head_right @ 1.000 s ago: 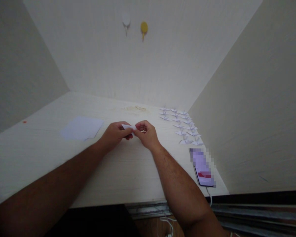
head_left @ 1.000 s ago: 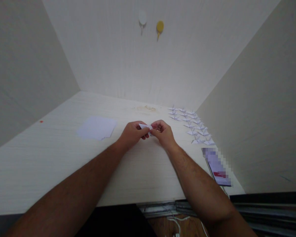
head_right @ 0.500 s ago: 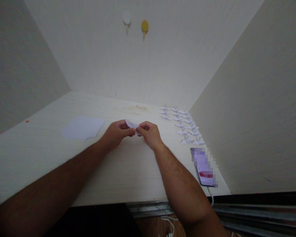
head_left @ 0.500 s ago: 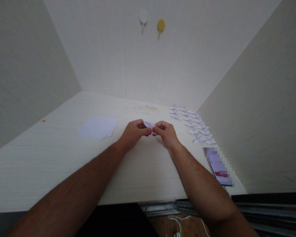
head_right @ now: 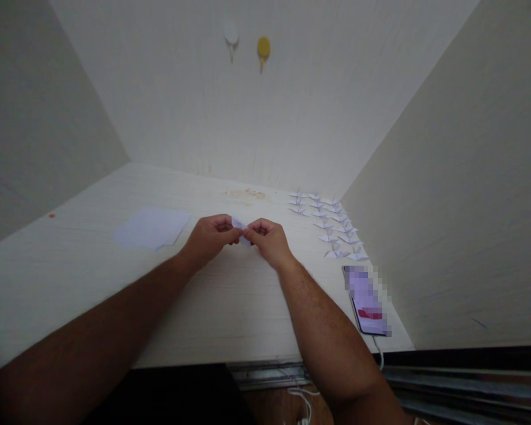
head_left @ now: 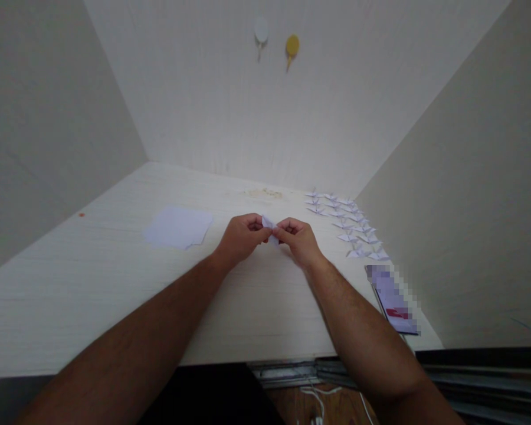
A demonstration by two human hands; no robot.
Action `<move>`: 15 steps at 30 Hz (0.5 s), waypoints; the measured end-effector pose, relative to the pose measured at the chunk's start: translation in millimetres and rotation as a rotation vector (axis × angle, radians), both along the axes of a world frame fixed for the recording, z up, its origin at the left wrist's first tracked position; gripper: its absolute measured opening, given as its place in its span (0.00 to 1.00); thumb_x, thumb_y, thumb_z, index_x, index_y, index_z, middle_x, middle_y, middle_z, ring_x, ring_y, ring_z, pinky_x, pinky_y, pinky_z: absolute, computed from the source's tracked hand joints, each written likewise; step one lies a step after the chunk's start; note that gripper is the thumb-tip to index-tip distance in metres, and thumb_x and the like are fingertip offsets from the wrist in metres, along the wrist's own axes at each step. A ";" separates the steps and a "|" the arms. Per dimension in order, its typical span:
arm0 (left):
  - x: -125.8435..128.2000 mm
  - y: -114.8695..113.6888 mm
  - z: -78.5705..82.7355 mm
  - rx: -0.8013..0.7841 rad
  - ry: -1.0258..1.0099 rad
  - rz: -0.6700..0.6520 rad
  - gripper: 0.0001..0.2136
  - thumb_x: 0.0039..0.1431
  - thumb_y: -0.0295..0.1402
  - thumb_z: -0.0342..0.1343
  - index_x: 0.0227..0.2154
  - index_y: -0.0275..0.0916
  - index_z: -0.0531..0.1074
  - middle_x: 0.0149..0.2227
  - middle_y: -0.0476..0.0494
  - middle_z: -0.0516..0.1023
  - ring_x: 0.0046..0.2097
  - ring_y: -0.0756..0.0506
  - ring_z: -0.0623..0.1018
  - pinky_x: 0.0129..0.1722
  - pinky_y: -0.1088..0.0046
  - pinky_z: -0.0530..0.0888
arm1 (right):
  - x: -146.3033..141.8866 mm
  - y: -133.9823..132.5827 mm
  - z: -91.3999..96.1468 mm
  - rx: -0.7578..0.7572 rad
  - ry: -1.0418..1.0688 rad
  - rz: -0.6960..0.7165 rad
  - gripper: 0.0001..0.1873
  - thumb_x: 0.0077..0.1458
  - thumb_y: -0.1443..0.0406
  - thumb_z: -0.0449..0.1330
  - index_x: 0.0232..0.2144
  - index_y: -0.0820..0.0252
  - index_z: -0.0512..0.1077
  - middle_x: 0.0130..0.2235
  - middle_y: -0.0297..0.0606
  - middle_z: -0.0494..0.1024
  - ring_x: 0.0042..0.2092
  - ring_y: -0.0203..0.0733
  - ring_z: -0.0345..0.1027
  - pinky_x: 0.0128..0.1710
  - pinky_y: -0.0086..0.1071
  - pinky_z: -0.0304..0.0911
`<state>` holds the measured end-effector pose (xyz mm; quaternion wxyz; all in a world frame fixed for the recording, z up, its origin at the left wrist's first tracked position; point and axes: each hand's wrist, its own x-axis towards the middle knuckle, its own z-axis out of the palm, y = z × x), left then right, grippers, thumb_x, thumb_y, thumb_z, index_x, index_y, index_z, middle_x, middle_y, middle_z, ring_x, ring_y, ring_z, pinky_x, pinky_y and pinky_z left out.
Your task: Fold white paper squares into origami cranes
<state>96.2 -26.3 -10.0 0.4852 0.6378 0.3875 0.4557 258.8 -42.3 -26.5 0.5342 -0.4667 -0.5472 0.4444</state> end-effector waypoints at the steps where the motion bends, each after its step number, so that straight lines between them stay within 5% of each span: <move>1: -0.3 -0.3 0.5 0.000 0.004 0.005 0.04 0.47 0.31 0.60 0.24 0.36 0.74 0.22 0.49 0.76 0.24 0.51 0.73 0.25 0.77 0.68 | 0.5 -0.1 0.4 -0.006 0.012 0.011 0.16 0.40 0.54 0.70 0.24 0.58 0.73 0.24 0.32 0.76 0.26 0.35 0.68 0.28 0.30 0.66; 15: -0.2 -1.0 0.6 0.001 -0.026 0.028 0.04 0.46 0.30 0.60 0.26 0.35 0.74 0.23 0.48 0.77 0.26 0.51 0.75 0.27 0.77 0.69 | 3.7 0.9 3.6 -0.034 -0.013 0.060 0.15 0.39 0.56 0.71 0.24 0.59 0.74 0.23 0.32 0.76 0.24 0.33 0.67 0.27 0.29 0.64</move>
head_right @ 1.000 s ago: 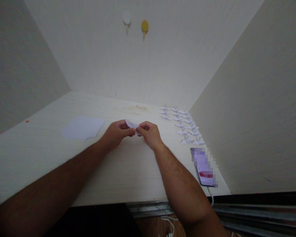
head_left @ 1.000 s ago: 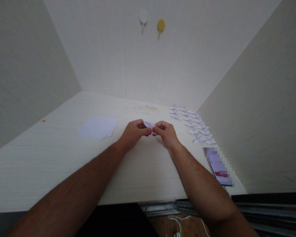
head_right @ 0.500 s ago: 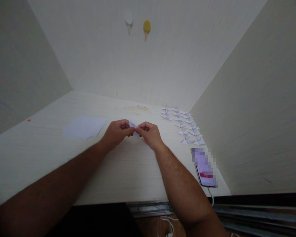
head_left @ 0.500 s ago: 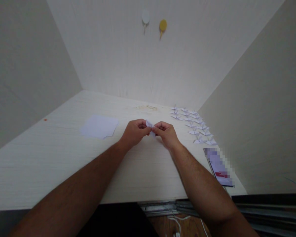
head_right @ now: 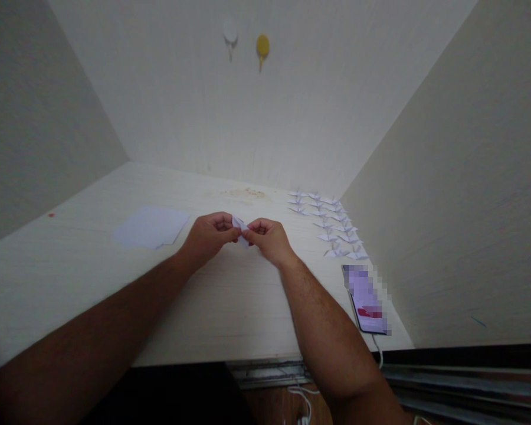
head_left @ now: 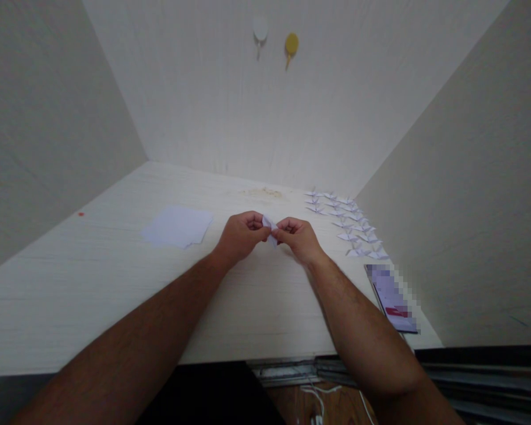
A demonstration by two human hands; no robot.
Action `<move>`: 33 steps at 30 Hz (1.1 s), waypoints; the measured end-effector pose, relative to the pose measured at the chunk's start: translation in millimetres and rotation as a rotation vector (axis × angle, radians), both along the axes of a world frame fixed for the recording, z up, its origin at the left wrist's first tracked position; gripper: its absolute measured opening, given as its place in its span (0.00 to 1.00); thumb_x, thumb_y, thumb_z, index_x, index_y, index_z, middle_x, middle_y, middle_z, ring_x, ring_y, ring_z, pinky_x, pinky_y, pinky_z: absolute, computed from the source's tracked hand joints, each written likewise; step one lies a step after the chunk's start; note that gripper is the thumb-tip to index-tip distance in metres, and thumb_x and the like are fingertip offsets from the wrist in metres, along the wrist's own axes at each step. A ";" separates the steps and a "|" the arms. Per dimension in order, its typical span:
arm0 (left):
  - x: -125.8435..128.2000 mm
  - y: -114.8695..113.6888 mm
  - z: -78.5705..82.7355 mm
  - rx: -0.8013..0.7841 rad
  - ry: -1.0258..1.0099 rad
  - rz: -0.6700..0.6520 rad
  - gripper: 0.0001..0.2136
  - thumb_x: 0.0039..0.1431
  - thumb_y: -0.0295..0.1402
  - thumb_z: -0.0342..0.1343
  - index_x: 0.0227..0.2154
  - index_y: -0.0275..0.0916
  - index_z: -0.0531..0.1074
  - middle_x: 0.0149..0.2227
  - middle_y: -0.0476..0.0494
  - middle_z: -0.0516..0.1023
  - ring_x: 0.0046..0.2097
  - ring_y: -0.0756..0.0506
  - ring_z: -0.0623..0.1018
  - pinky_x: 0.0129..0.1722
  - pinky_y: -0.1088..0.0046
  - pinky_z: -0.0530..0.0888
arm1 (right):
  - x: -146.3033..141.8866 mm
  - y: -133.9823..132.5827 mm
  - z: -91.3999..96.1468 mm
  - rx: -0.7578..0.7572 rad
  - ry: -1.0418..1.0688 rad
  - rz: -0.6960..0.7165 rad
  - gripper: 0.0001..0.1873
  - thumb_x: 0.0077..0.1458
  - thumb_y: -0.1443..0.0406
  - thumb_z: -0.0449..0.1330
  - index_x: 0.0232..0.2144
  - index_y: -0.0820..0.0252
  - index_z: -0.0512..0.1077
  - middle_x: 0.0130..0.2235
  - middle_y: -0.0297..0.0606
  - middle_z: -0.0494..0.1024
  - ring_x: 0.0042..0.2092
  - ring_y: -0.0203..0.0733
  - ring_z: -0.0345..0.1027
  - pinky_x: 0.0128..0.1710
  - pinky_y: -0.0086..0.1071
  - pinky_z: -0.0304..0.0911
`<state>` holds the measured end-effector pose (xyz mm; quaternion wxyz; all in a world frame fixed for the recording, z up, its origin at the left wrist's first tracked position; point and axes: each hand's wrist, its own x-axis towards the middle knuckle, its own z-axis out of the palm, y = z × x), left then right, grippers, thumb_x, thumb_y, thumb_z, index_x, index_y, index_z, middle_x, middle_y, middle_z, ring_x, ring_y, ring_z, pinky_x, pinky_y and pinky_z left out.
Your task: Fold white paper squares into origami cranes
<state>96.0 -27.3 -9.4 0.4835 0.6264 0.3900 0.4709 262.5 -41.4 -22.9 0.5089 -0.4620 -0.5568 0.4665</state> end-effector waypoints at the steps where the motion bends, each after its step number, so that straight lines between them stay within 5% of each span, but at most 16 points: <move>1: -0.4 0.0 0.4 -0.008 0.007 -0.008 0.04 0.46 0.30 0.60 0.25 0.35 0.73 0.22 0.48 0.76 0.25 0.51 0.74 0.26 0.77 0.69 | -0.3 0.0 -0.4 0.001 -0.005 -0.003 0.14 0.40 0.57 0.71 0.24 0.59 0.74 0.23 0.32 0.76 0.24 0.33 0.67 0.27 0.29 0.64; 20: -3.9 3.3 -2.6 0.101 0.158 -0.022 0.04 0.46 0.29 0.58 0.24 0.35 0.76 0.20 0.49 0.76 0.22 0.51 0.72 0.23 0.78 0.66 | 1.6 -0.6 -3.5 -0.075 -0.057 0.014 0.09 0.39 0.62 0.68 0.21 0.60 0.73 0.20 0.31 0.74 0.22 0.32 0.64 0.23 0.27 0.58; 33: 2.1 1.1 -2.0 -0.181 -0.097 -0.035 0.07 0.44 0.31 0.60 0.17 0.36 0.68 0.15 0.49 0.71 0.19 0.52 0.69 0.22 0.76 0.65 | -2.6 -2.1 1.0 -0.063 -0.063 -0.028 0.09 0.39 0.62 0.67 0.21 0.60 0.71 0.20 0.30 0.73 0.21 0.31 0.62 0.23 0.27 0.56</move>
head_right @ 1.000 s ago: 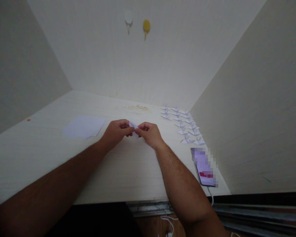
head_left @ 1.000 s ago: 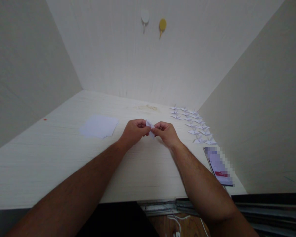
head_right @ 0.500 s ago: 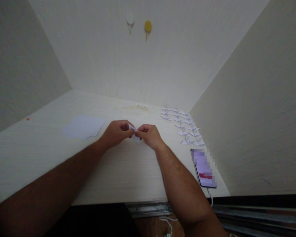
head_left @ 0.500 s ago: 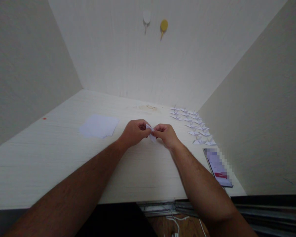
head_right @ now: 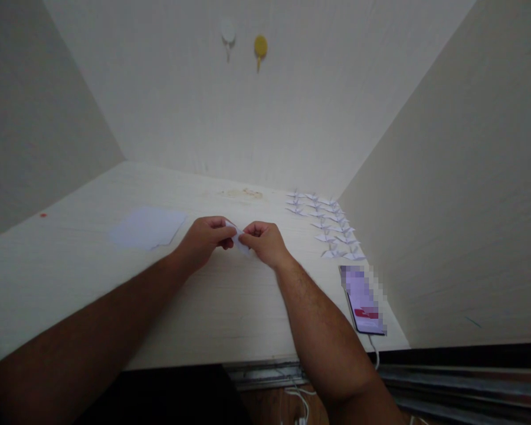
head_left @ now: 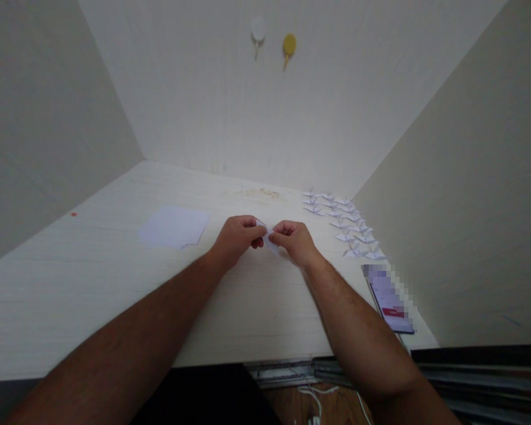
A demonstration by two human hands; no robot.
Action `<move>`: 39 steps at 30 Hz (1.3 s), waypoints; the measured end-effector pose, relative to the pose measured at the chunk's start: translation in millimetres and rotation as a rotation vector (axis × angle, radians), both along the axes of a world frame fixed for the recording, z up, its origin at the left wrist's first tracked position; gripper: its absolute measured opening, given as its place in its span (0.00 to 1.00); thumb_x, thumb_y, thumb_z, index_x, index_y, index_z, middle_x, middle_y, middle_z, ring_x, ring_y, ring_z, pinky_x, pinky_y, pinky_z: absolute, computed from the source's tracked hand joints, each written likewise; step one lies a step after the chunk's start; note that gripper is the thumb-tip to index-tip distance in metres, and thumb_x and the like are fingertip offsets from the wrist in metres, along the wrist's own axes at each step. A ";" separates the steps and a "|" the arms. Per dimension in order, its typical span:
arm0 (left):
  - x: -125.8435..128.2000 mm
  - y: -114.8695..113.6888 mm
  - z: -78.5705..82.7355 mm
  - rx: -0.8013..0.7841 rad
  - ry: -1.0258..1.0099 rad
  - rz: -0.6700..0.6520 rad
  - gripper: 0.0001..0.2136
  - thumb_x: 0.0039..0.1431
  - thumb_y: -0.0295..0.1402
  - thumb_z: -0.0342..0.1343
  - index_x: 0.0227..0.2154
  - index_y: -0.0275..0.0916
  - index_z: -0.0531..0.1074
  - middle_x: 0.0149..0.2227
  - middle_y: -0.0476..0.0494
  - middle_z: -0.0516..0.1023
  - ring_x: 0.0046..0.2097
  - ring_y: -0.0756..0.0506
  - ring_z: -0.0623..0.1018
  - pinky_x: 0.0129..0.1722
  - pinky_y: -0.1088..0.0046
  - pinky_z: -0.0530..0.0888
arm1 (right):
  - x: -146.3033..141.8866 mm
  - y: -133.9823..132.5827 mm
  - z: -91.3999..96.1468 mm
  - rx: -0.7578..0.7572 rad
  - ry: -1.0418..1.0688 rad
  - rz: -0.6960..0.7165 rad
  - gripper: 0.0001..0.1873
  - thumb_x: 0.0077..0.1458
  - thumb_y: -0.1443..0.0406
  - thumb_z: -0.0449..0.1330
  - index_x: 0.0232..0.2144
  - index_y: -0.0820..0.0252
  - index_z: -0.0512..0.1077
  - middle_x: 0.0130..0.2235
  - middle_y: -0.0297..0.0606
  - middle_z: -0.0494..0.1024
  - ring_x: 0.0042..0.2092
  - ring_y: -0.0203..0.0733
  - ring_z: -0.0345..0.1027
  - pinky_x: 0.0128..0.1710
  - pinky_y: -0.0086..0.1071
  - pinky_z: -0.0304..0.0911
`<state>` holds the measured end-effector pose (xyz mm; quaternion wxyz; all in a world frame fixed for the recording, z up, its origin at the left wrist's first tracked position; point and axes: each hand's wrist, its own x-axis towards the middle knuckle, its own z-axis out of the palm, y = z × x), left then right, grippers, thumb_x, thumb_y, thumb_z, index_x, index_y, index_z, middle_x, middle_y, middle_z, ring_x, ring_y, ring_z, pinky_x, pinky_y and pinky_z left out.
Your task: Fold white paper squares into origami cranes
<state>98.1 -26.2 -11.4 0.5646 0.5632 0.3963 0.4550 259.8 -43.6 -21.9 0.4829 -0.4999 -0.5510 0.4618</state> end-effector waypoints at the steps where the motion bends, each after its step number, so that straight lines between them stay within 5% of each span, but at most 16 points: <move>1: -0.3 0.5 -0.5 -0.008 -0.008 -0.024 0.07 0.45 0.32 0.60 0.18 0.36 0.69 0.16 0.49 0.72 0.20 0.52 0.70 0.22 0.75 0.66 | 0.0 0.5 -0.4 0.003 -0.002 0.002 0.10 0.39 0.62 0.67 0.21 0.60 0.71 0.20 0.31 0.73 0.22 0.31 0.63 0.23 0.27 0.56; 5: -0.9 0.5 -1.0 0.037 0.020 -0.042 0.08 0.45 0.34 0.63 0.22 0.36 0.71 0.18 0.50 0.73 0.21 0.52 0.69 0.21 0.76 0.65 | -1.0 1.5 -1.4 0.012 -0.002 0.018 0.14 0.40 0.56 0.68 0.21 0.59 0.71 0.21 0.32 0.74 0.22 0.33 0.64 0.24 0.28 0.58; 17: 7.9 -11.2 6.9 0.119 0.190 0.217 0.07 0.46 0.32 0.60 0.18 0.37 0.69 0.16 0.54 0.68 0.20 0.54 0.64 0.21 0.77 0.60 | -1.6 1.7 -2.2 0.052 -0.015 0.028 0.20 0.40 0.51 0.70 0.23 0.60 0.71 0.21 0.32 0.74 0.22 0.32 0.63 0.23 0.27 0.56; 32: 10.2 -12.3 2.7 0.071 0.077 0.236 0.13 0.48 0.34 0.60 0.15 0.38 0.65 0.14 0.54 0.64 0.18 0.54 0.61 0.19 0.76 0.57 | -5.9 -1.4 5.4 0.053 0.004 0.034 0.16 0.40 0.55 0.68 0.21 0.59 0.69 0.21 0.31 0.73 0.23 0.32 0.64 0.24 0.27 0.58; 39: 8.1 -6.3 -3.1 0.060 -0.005 0.079 0.11 0.49 0.38 0.61 0.21 0.37 0.70 0.19 0.51 0.71 0.21 0.52 0.69 0.22 0.75 0.64 | -3.6 -0.5 2.4 0.072 -0.005 -0.036 0.14 0.42 0.56 0.68 0.22 0.60 0.71 0.21 0.32 0.74 0.22 0.32 0.64 0.23 0.27 0.56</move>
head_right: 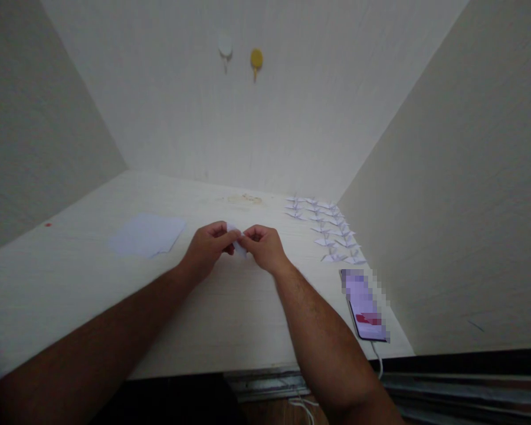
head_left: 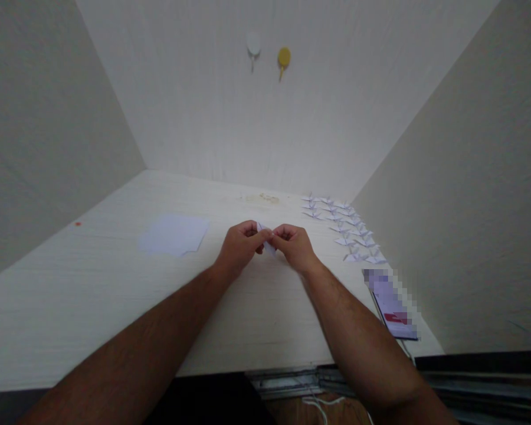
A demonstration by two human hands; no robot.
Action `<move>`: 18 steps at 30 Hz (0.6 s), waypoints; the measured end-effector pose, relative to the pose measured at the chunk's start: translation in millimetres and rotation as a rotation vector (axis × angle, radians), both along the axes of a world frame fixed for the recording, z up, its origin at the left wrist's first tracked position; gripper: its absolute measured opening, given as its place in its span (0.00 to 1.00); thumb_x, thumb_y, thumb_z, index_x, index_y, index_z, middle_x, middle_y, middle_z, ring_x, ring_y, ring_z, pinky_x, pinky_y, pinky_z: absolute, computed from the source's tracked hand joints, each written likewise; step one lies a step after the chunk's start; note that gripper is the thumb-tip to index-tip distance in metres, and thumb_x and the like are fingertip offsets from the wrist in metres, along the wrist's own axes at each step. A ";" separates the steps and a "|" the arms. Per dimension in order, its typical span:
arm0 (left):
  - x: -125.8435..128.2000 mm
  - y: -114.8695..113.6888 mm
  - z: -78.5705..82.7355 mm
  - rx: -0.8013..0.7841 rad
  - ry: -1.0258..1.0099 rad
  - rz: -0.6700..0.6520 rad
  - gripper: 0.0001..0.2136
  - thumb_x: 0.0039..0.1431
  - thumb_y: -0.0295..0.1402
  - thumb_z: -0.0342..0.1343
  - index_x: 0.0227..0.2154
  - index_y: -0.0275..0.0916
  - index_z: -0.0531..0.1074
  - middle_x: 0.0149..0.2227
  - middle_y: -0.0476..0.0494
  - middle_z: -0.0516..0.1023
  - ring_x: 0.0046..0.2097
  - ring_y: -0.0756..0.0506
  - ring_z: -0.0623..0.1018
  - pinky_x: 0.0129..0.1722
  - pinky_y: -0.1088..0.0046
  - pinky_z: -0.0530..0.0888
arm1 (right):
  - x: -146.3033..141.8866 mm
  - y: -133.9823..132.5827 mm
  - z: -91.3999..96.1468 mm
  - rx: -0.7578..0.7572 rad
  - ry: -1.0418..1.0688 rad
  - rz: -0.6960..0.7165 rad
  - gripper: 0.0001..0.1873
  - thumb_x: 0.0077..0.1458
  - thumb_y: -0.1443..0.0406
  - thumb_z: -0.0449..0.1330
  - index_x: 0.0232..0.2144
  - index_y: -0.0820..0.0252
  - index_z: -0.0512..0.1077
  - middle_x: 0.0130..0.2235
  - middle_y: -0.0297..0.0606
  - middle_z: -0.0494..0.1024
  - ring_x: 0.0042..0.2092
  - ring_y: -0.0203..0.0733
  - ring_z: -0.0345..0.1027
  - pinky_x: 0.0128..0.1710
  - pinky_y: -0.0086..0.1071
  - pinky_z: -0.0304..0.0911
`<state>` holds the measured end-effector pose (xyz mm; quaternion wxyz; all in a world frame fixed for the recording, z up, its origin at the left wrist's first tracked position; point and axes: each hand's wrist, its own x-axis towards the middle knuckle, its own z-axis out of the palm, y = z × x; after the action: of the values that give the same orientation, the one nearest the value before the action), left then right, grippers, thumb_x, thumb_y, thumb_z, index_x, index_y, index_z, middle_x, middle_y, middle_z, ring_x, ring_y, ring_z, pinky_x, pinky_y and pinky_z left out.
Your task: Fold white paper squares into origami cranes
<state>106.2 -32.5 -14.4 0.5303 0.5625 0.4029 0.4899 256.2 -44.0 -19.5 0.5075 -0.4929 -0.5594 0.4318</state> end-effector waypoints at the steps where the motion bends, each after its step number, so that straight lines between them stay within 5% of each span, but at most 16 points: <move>1: -0.4 0.8 -0.4 -0.017 -0.018 -0.034 0.10 0.48 0.38 0.62 0.23 0.37 0.71 0.20 0.50 0.72 0.22 0.52 0.69 0.23 0.75 0.65 | 0.0 0.3 -0.1 0.006 0.003 -0.010 0.15 0.41 0.55 0.69 0.22 0.60 0.71 0.21 0.33 0.74 0.23 0.33 0.64 0.23 0.27 0.57; 12: -5.0 2.7 2.5 0.026 0.048 0.048 0.11 0.50 0.37 0.60 0.20 0.37 0.68 0.17 0.52 0.68 0.21 0.53 0.66 0.22 0.76 0.61 | -1.1 -0.9 -3.2 0.020 -0.084 -0.040 0.14 0.46 0.55 0.66 0.23 0.60 0.71 0.20 0.33 0.73 0.22 0.33 0.62 0.24 0.28 0.57; 18: -3.6 4.2 -3.1 -0.028 -0.041 -0.099 0.11 0.47 0.39 0.63 0.22 0.37 0.71 0.19 0.50 0.71 0.22 0.52 0.68 0.23 0.75 0.64 | -0.7 -1.1 -4.1 0.044 -0.107 -0.082 0.13 0.45 0.57 0.65 0.21 0.59 0.70 0.20 0.32 0.71 0.22 0.32 0.60 0.23 0.28 0.53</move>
<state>102.6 -28.2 -17.5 0.5698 0.5640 0.3704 0.4691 255.5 -45.1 -23.6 0.5048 -0.5267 -0.5743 0.3713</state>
